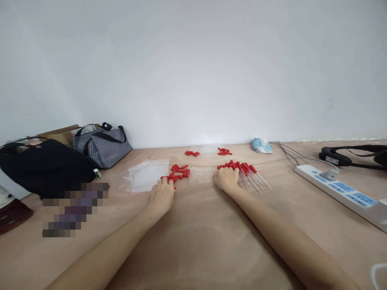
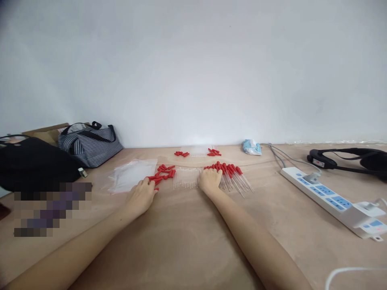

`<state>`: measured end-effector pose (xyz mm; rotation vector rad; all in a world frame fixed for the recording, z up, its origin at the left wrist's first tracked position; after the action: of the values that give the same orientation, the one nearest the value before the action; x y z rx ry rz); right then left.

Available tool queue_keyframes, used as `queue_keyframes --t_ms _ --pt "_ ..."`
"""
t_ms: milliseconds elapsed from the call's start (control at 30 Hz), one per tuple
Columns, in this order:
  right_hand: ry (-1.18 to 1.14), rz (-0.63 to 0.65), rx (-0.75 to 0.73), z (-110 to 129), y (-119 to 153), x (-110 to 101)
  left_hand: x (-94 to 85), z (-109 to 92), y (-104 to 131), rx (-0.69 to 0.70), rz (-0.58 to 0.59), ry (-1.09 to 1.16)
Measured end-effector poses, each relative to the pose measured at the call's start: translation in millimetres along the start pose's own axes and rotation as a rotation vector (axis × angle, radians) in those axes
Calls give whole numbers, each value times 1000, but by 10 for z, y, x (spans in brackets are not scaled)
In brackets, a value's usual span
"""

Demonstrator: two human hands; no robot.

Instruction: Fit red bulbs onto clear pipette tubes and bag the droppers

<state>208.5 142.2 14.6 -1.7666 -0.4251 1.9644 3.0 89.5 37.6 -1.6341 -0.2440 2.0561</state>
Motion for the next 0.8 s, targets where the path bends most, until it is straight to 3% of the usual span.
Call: queue_keyframes --t_ms 167,300,467,600,800 --pt "-10 -58 -37 12 79 -95 -155 -353 9 151 -221 226" --pt "-268 -241 -250 95 288 -377 -277 -589 99 249 -355 573" --pt "-649 -196 -510 144 680 -537 -265 -672 106 300 -390 725" --pt "-672 -190 -589 204 804 -595 -257 -670 98 314 -422 750" --pt "-672 -155 -586 292 789 -588 -239 -705 137 341 -398 762"
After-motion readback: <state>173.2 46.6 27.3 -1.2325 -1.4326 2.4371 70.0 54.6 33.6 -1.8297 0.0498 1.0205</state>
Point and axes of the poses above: each hand's wrist, its own y-axis away from the middle knuckle, its own x-axis out of the palm, z = x × y, the point moved 10 cm from there along -y, towards the middle knuckle, and after that the axes turned 14 degrees about -z, right-handed, at the moved point
